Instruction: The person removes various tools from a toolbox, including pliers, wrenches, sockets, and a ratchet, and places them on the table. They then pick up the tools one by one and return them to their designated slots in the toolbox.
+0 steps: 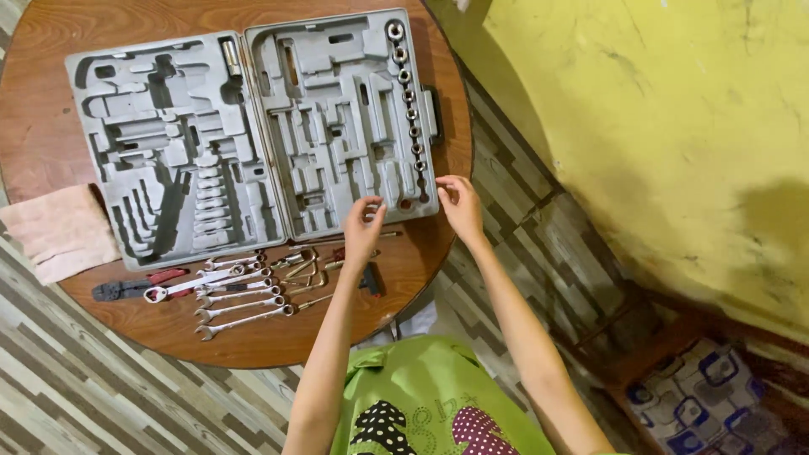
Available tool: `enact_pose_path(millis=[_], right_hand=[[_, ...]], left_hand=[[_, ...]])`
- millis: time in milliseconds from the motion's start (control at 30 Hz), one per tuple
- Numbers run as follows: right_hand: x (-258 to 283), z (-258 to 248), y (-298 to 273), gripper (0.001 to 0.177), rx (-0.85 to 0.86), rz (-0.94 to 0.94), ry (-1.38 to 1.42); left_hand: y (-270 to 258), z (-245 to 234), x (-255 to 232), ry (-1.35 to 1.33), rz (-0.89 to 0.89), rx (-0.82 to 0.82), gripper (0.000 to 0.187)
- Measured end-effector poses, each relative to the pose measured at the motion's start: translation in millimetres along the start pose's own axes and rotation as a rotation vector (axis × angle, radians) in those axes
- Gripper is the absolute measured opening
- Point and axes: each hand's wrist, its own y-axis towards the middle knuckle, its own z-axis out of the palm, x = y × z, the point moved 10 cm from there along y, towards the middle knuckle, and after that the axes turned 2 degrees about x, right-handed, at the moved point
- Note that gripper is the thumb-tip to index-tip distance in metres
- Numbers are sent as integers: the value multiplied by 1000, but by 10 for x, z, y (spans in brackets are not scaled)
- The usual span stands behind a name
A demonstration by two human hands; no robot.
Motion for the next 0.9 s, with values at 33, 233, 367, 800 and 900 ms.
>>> enact_pose_path(millis=[33,233,367,800,900], right_hand=[[-16,19,64,21,12,-2,0],[-458,226,450,15,73,89,-69],[-179,275,613,17,149,21,-112],[-209,525,736,14,226,-405,-516],[-269,583,752,15,245,-466,-543]], left_hand=[[74,51,51,-1,-6,-10,16],[523,441,247,23,-80,-29,15],[773,676,299,75,-89,5,18],[950,1118,138,759,412,199,13],[956,1169,277,847,466,199,12]])
